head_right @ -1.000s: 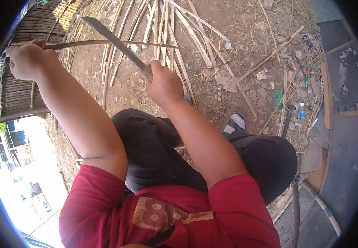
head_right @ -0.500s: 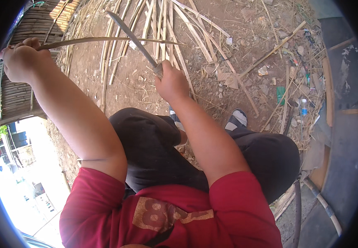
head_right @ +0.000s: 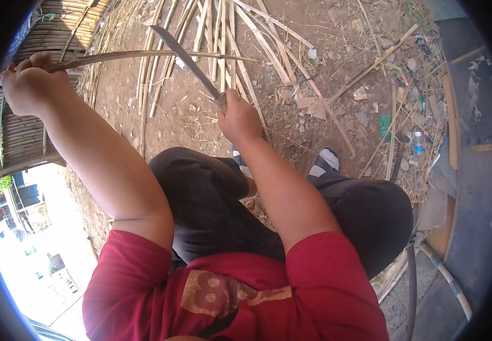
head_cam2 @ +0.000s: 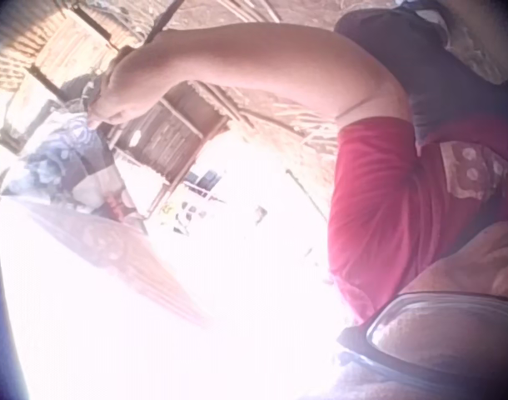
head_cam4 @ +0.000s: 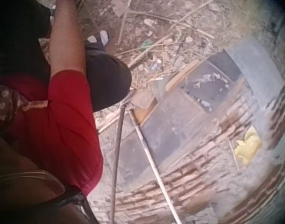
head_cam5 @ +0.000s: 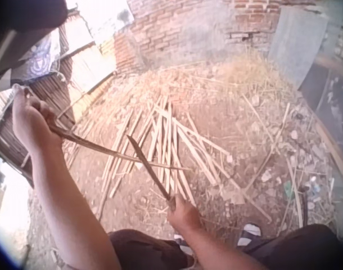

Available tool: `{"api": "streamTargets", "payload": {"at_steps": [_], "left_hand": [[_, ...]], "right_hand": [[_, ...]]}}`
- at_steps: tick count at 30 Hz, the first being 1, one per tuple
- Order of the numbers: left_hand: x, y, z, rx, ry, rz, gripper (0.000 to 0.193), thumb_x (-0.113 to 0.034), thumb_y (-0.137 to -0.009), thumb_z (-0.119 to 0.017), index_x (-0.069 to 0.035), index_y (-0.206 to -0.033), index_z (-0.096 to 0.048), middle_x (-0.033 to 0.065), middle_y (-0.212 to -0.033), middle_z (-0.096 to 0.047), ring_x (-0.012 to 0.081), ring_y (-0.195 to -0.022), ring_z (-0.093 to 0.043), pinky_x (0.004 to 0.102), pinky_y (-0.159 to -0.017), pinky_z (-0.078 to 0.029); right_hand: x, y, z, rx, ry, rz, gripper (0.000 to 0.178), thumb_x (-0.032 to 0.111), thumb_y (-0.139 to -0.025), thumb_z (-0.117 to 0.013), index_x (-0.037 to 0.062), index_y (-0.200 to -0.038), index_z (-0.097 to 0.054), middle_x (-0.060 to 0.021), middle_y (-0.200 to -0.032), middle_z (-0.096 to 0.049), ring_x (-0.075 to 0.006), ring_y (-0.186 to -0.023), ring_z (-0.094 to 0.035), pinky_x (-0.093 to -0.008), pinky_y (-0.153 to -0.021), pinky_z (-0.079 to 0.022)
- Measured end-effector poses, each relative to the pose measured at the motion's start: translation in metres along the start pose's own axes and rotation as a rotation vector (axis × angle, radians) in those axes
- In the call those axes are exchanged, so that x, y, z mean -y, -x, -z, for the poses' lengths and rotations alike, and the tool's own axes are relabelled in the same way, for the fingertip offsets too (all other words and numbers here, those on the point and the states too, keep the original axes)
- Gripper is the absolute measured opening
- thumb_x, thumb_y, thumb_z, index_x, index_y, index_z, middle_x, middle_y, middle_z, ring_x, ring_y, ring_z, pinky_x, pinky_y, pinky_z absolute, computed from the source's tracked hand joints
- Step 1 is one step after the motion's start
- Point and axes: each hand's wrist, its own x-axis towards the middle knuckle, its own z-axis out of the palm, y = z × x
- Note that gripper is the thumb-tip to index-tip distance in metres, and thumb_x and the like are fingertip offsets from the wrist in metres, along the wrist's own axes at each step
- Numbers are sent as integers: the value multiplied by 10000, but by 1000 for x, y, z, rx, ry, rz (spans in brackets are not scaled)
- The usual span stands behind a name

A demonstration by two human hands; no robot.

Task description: The person uses a large blade to shave and strip thin layers from a long piece of bamboo while sitting outdoors.

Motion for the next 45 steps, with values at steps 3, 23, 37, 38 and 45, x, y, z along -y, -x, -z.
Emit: {"api": "streamTargets", "payload": {"at_steps": [3,23,37,38,45], "left_hand": [[-1,0,-1,-19,-31,9,290,-179,-1098,-388,59,-1254,-445,31,-601,-393,146,-500,-343,303,-497,-339],[-2,3,-5,-24,-22,-14,209,-128,-1069,-404,54,-1155,-460,31,-636,-387,128,-512,-306,296,-510,-325],[-11,-22,8,133,69,47,243,-230,-983,-445,-2,-901,-469,93,-713,-420,204,-553,-428,413,-559,-516],[-9,-24,11,124,27,25,251,-233,-982,-442,9,-921,-473,98,-725,-430,212,-562,-446,421,-565,-527],[-3,-33,13,47,95,131,277,-232,-999,-436,36,-932,-454,103,-733,-438,204,-555,-441,386,-559,-523]], "right_hand": [[-45,-4,-5,33,47,-159,380,169,-840,-722,82,-1190,-602,-229,-996,-721,-426,-952,-695,-506,-831,-550],[-101,12,-23,-3,60,-504,301,163,-847,-681,16,-1105,-636,-263,-1090,-706,-446,-1044,-678,-512,-891,-542],[-9,-13,2,39,-78,-77,354,170,-827,-690,28,-1144,-621,-254,-903,-710,-447,-901,-695,-506,-794,-555],[-7,-13,6,11,-98,-105,349,169,-828,-689,30,-1140,-619,-254,-900,-710,-448,-902,-695,-507,-794,-555],[-2,-6,3,-150,-338,48,310,170,-829,-690,36,-1095,-603,-254,-939,-715,-444,-933,-698,-515,-826,-555]]}}
